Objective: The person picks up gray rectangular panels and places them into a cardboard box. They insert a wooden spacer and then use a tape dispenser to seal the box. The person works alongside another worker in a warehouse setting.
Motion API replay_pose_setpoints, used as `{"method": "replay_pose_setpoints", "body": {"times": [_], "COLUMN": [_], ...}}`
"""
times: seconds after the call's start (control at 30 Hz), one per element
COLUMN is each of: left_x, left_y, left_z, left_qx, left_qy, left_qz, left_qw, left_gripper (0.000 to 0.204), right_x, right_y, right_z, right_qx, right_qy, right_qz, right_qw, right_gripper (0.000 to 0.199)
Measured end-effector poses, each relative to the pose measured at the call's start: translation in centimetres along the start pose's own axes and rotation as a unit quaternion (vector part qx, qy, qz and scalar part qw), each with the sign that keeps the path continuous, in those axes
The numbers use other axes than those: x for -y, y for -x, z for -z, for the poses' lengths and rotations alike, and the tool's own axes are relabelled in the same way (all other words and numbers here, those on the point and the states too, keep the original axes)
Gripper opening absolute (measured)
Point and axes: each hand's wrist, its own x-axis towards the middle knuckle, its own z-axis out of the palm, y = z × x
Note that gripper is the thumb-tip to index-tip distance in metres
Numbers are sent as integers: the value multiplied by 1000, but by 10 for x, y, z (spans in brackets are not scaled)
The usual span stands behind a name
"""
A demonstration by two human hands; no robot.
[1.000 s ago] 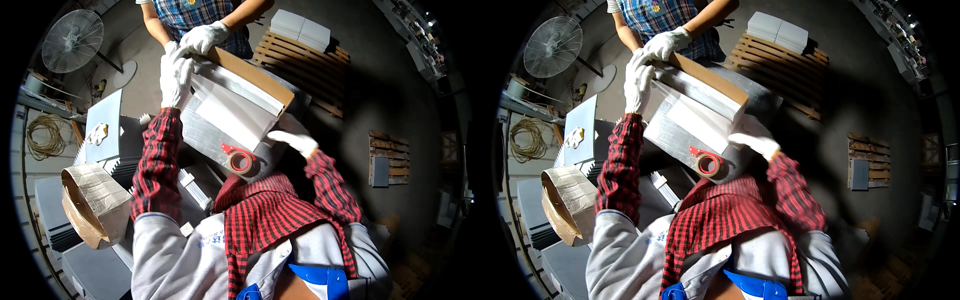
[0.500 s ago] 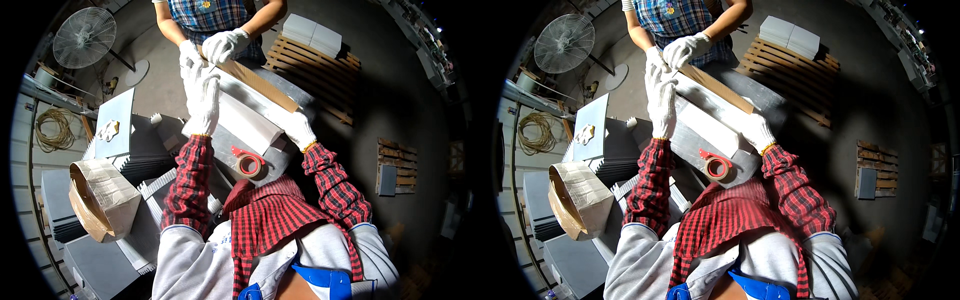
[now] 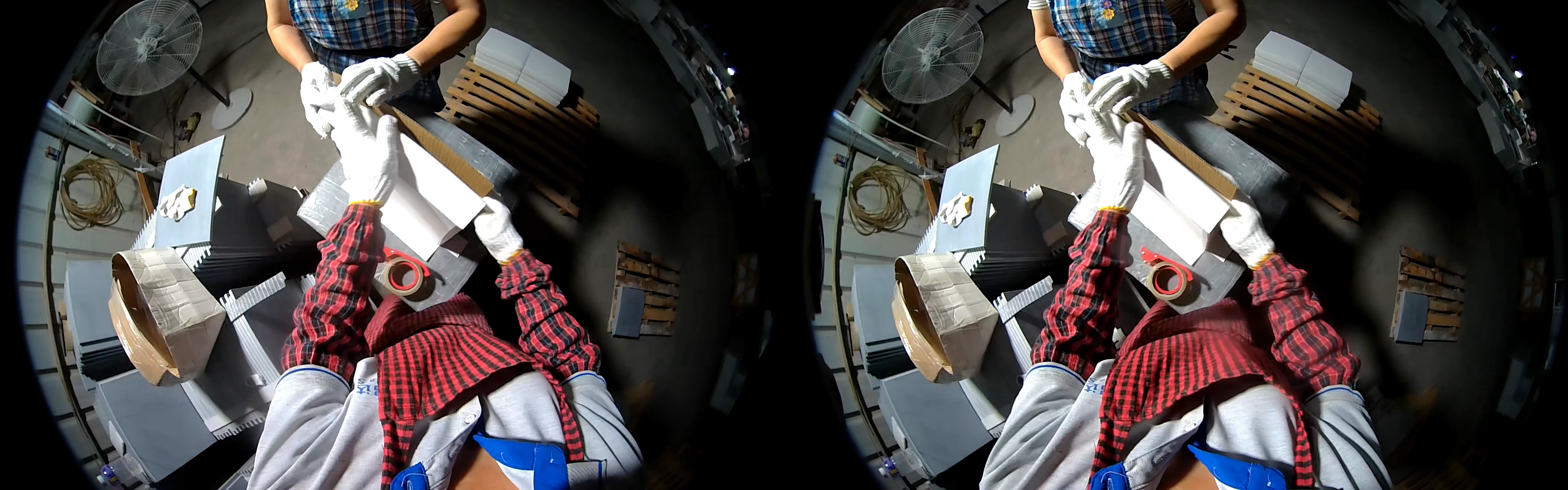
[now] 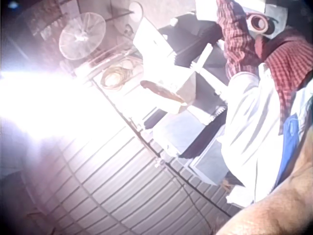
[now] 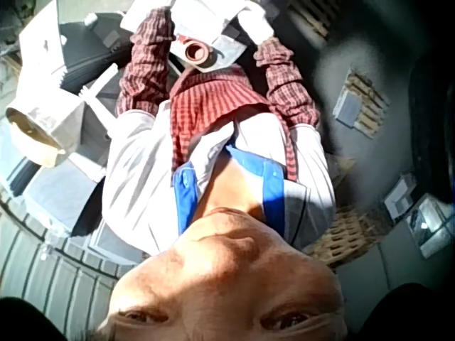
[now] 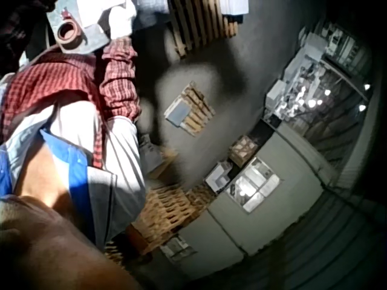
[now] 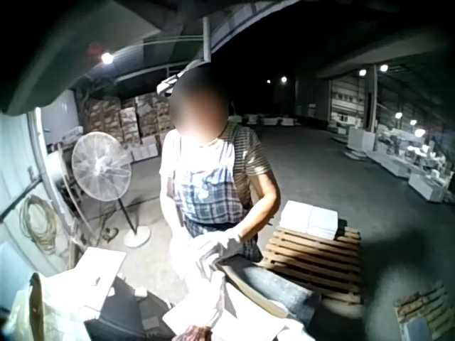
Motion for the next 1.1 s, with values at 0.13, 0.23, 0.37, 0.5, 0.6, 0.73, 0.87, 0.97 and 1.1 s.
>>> {"method": "replay_pose_setpoints", "body": {"times": [0.13, 0.23, 0.37, 0.5, 0.6, 0.73, 0.87, 0.97, 1.1], "left_x": [-4, 1, -10, -18, -20, -17, 4, 42, 82], "left_y": [-4, -8, -8, 2, 12, 22, 32, 57, 115], "left_z": [-2, -8, -6, -14, -17, -28, -62, -85, -64], "left_qx": [-5, 27, 53, -98, -98, -161, -219, -147, 57], "left_qy": [-38, -75, -42, -122, 33, 353, 505, 311, 79], "left_qz": [-24, -16, 37, -1, 18, 122, 249, 383, 262], "left_qw": [999, 997, 997, 988, 994, 914, 797, 858, 960], "left_gripper": [79, 82, 83, 79, 76, 71, 67, 52, 41], "right_x": [65, 62, 90, 97, 89, 104, 96, 88, 88], "right_y": [7, 6, -3, -9, -8, -3, -2, -4, -7], "right_z": [24, 29, 19, 6, 2, 12, 15, 9, 1], "right_qx": [72, 72, 48, -21, -58, 5, 32, -3, -27], "right_qy": [-523, -543, -220, -107, -12, 89, 142, 161, 162], "right_qz": [-75, -20, 15, 66, 142, 134, 179, 221, 262], "right_qw": [846, 836, 974, 992, 988, 987, 973, 962, 951], "right_gripper": [58, 63, 56, 44, 47, 59, 68, 57, 44]}}
